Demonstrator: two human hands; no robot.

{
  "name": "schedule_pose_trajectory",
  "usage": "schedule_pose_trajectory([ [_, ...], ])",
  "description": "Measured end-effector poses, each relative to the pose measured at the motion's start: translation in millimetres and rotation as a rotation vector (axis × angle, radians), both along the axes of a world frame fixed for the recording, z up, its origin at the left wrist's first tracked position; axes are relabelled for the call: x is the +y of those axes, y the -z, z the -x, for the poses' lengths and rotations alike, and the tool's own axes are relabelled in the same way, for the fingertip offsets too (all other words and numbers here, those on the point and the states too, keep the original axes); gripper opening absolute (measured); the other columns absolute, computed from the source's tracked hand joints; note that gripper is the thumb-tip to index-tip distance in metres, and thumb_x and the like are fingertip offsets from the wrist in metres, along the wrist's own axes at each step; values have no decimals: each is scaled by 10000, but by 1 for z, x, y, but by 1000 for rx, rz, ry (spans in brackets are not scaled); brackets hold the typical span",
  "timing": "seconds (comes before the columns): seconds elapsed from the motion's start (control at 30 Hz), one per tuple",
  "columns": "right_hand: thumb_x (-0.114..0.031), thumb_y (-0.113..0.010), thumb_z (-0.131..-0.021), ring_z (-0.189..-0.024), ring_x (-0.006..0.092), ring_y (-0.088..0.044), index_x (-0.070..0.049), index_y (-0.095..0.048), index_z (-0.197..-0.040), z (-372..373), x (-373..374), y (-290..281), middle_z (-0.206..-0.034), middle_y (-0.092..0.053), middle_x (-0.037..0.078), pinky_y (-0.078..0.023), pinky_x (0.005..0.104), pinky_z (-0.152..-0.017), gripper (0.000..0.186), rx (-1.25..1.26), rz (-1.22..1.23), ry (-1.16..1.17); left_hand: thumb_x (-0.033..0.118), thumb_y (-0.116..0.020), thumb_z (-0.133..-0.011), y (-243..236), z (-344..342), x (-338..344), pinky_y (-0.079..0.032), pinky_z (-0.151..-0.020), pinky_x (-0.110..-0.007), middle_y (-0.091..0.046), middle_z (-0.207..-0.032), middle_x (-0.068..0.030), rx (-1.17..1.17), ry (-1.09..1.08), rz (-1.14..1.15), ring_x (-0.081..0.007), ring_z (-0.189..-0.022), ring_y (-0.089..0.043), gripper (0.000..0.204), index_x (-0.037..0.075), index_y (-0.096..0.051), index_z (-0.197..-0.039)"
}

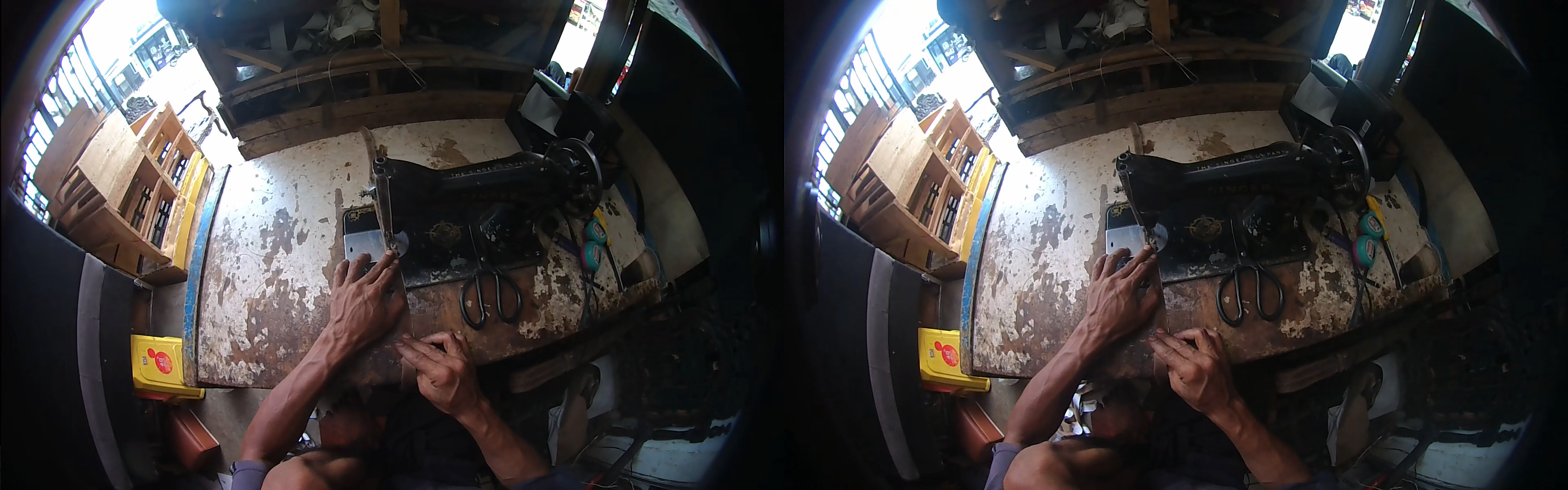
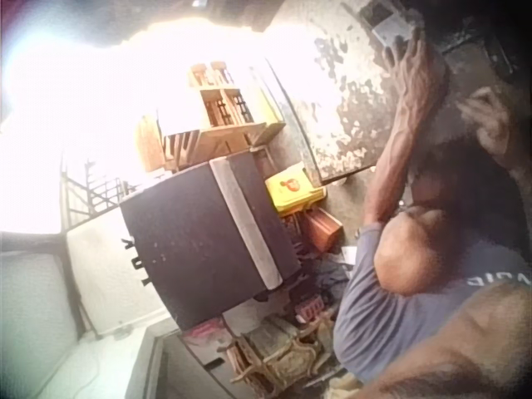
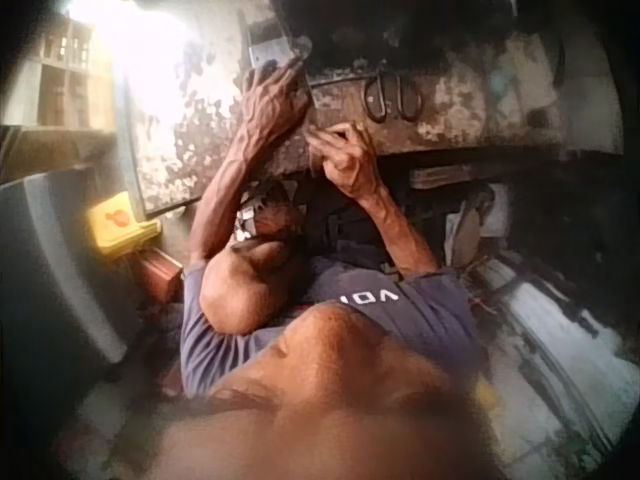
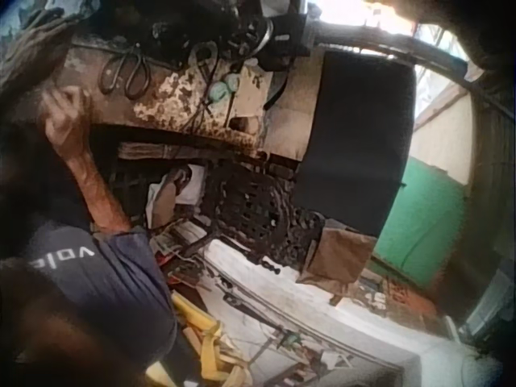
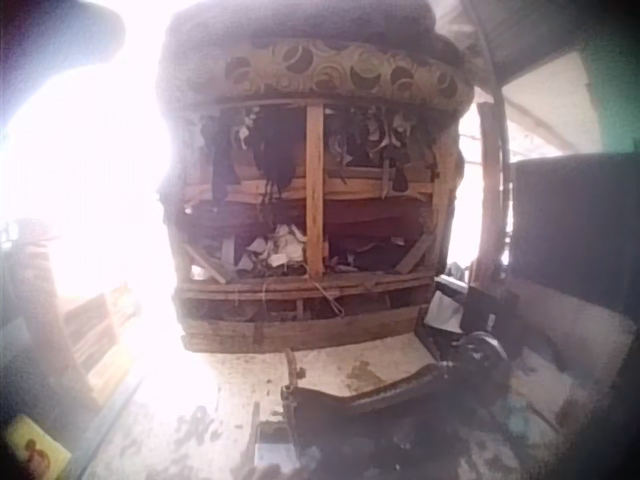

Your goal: The person operates a manual sewing machine to stitch a long strap. They repeatedly feed the strap through the machine, guide it with both hands, and trim excess thread with scissors. The person also adjusts the thread and machine components between sewing passes.

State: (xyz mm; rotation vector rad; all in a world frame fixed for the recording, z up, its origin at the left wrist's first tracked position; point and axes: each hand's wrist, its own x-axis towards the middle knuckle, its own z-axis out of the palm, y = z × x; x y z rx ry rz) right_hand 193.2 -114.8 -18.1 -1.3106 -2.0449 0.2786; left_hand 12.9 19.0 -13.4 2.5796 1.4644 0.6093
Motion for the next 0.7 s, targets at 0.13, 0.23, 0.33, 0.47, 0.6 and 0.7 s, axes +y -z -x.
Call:
schedule_pose_trajectory([
  [0.13, 9, -734, -803, -1033, 209, -679, -127, -800, -1260, 4, 3, -1, -1308, -782, 19, -479, 389, -956, 482, 7, -11, 30, 293, -667, -941, 1, -4, -1, -318, -1258, -547, -605, -1574, -70, -21, -35, 38, -411, -1458, -499, 539, 101, -670, -1445],
  [0.23, 10, -730, -808, -1019, 208, -677, -132, -802, -1260, 5, 5, 0, -1305, -784, 14, -480, 387, -949, 480, 7, -4, 51, 294, -657, -952, 4, -6, -1, -312, -1260, -560, -597, -1582, -73, -23, -55, 37, -408, -1469, -492, 545, 108, -659, -1464],
  [0.33, 5, -727, -814, -1019, 204, -671, -135, -803, -1263, 6, 8, 1, -1302, -784, 11, -481, 384, -948, 477, 3, 4, 59, 291, -648, -961, 6, -7, -2, -303, -1266, -568, -590, -1590, -75, -20, -65, 47, -402, -1491, -477, 550, 113, -646, -1481],
  [0.47, -2, -724, -819, -1015, 205, -660, -135, -808, -1255, 8, 12, 3, -1303, -784, 12, -485, 382, -948, 464, 2, 1, 76, 290, -624, -970, 9, -8, -3, -270, -1286, -576, -582, -1596, -78, -4, -88, 59, -397, -1535, -436, 569, 122, -620, -1514],
  [0.6, -4, -723, -822, -992, 215, -653, -131, -815, -1239, 10, 17, 2, -1295, -786, 13, -503, 377, -936, 446, 20, 12, 89, 300, -615, -979, 12, -8, -2, -269, -1266, -634, -609, -1567, -96, -39, -84, 10, -420, -1542, -432, 542, 119, -647, -1489],
  [0.7, 73, -673, -796, -975, 285, -676, -90, -818, -1215, 10, 22, 1, -1263, -794, 75, -555, 378, -923, 472, 65, 0, 99, 308, -593, -994, 14, -6, -1, -237, -1281, -643, -582, -1593, -99, -45, -74, 38, -420, -1563, -399, 552, 129, -623, -1516],
])
